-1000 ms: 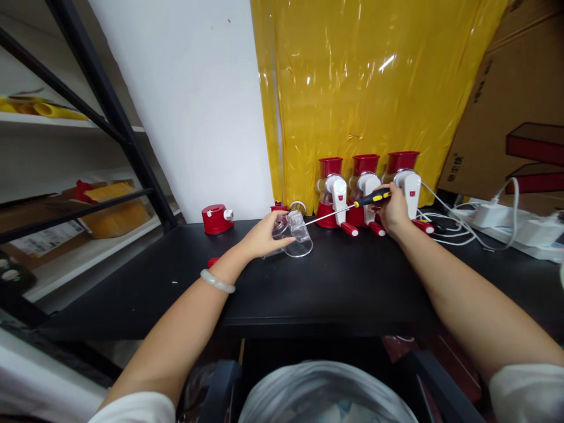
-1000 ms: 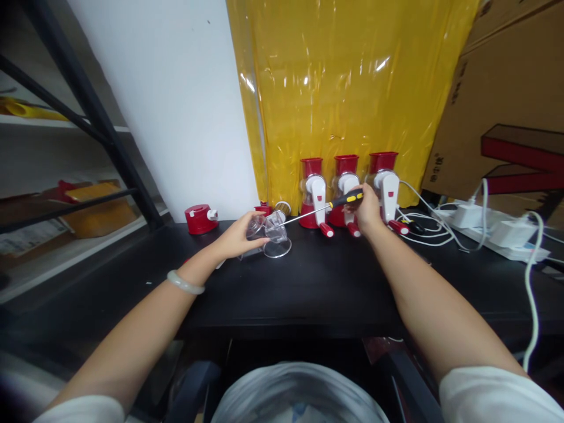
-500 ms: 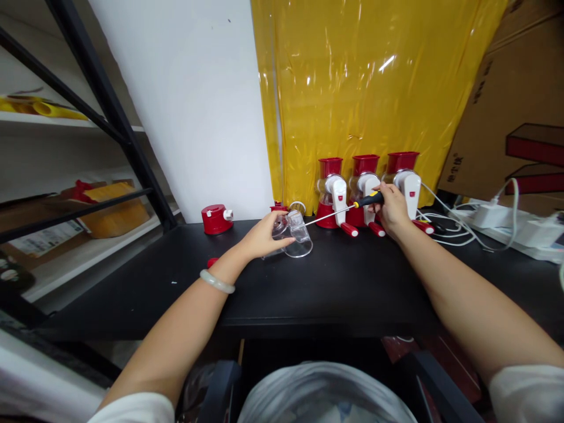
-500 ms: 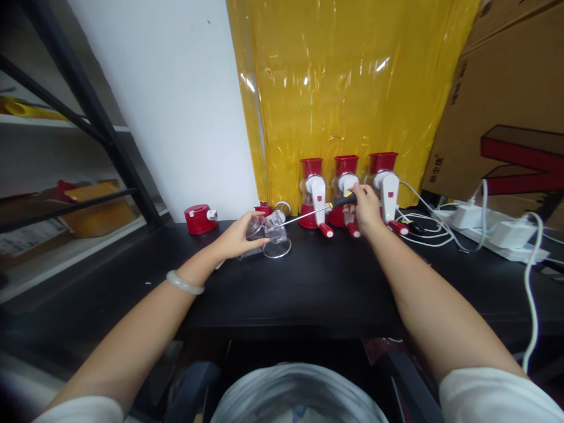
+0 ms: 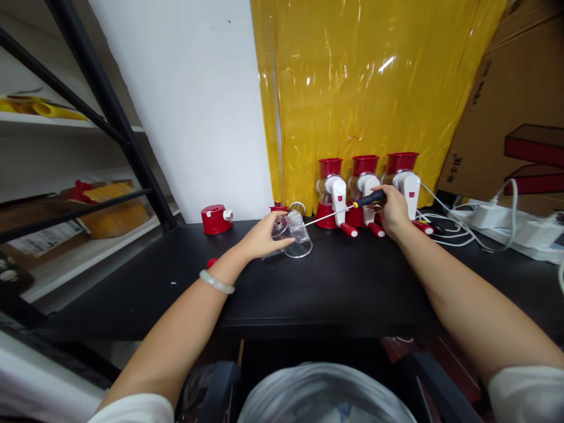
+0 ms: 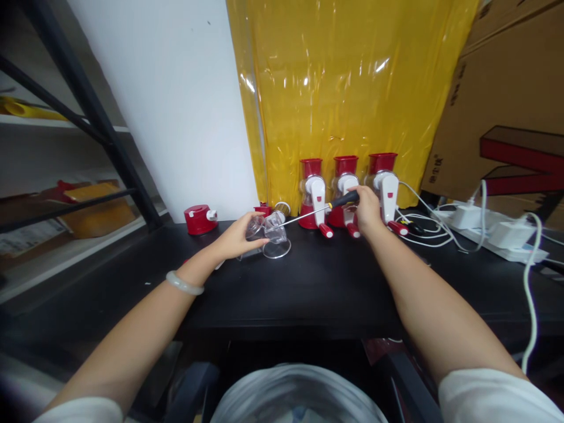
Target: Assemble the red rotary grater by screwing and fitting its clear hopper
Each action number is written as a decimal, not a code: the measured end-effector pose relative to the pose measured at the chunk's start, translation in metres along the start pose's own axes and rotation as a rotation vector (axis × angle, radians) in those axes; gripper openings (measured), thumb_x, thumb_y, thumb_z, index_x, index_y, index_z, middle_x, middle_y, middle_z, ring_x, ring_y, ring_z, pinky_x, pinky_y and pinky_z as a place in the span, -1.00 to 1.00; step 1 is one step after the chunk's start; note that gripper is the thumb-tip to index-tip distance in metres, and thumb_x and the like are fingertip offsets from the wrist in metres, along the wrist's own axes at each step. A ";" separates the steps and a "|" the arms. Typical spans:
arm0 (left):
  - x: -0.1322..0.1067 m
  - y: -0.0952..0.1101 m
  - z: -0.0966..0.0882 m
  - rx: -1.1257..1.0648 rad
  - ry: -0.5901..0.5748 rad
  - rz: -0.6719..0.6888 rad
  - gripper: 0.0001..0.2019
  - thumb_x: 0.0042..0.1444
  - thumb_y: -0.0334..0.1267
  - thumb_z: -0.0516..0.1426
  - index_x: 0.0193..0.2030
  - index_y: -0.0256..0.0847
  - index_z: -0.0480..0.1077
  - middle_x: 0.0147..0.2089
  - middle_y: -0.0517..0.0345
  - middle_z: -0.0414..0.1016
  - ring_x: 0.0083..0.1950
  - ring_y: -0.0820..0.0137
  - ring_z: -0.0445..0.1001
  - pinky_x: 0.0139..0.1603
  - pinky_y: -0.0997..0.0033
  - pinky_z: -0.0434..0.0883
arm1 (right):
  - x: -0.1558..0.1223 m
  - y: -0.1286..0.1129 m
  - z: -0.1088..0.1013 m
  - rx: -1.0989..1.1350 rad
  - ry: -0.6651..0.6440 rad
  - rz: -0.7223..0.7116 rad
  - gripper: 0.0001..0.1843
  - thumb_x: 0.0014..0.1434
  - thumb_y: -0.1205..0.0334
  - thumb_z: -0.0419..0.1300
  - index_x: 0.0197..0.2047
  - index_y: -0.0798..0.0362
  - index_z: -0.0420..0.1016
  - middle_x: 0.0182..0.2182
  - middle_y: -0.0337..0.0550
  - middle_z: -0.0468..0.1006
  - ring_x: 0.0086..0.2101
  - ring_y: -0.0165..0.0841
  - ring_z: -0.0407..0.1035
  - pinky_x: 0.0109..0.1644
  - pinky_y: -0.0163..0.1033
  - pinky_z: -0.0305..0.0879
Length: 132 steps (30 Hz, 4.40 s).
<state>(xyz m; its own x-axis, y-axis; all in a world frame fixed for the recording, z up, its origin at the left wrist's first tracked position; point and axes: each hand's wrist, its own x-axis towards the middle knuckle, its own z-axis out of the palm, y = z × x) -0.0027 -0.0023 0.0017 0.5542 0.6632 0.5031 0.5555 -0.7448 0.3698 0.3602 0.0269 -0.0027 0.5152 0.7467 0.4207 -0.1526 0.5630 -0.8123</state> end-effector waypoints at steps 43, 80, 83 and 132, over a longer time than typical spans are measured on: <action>0.000 0.001 0.000 -0.009 -0.001 -0.001 -0.30 0.08 0.04 0.29 0.29 -0.16 0.18 0.26 -0.17 0.37 0.22 0.03 0.43 0.24 -0.07 0.37 | 0.001 0.002 -0.002 0.042 0.010 -0.022 -0.79 0.07 0.10 0.16 -0.42 0.04 0.50 -0.59 -0.27 0.41 -0.64 -0.46 0.32 -0.67 -0.36 0.25; 0.000 0.001 0.000 0.001 0.000 0.007 -0.30 0.09 0.06 0.29 0.28 -0.17 0.18 0.27 -0.16 0.37 0.24 0.04 0.42 0.27 -0.07 0.35 | 0.001 0.003 -0.001 0.061 -0.004 0.023 -0.69 0.16 -0.01 0.05 -0.39 0.04 0.44 -0.65 -0.27 0.39 -0.72 -0.44 0.28 -0.72 -0.35 0.17; 0.000 0.001 0.000 -0.003 0.000 0.007 -0.30 0.09 0.05 0.29 0.28 -0.17 0.19 0.26 -0.17 0.37 0.23 0.05 0.42 0.27 -0.08 0.35 | 0.001 0.004 -0.003 0.067 -0.021 0.012 -0.72 0.12 0.09 0.05 -0.37 0.07 0.50 -0.61 -0.23 0.43 -0.68 -0.43 0.34 -0.70 -0.37 0.16; 0.000 0.001 -0.001 0.001 -0.004 -0.006 -0.30 0.08 0.05 0.29 0.28 -0.15 0.18 0.27 -0.18 0.36 0.24 0.03 0.42 0.25 -0.09 0.36 | 0.000 0.001 0.000 -0.026 -0.039 -0.071 -0.60 0.11 -0.18 0.23 -0.43 0.00 0.34 -0.69 -0.41 0.24 -0.79 -0.56 0.07 -0.78 -0.40 0.01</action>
<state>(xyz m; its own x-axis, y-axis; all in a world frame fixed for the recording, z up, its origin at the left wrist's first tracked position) -0.0029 -0.0034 0.0028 0.5534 0.6681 0.4974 0.5593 -0.7405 0.3725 0.3599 0.0278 -0.0029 0.4908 0.7186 0.4928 -0.0942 0.6060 -0.7899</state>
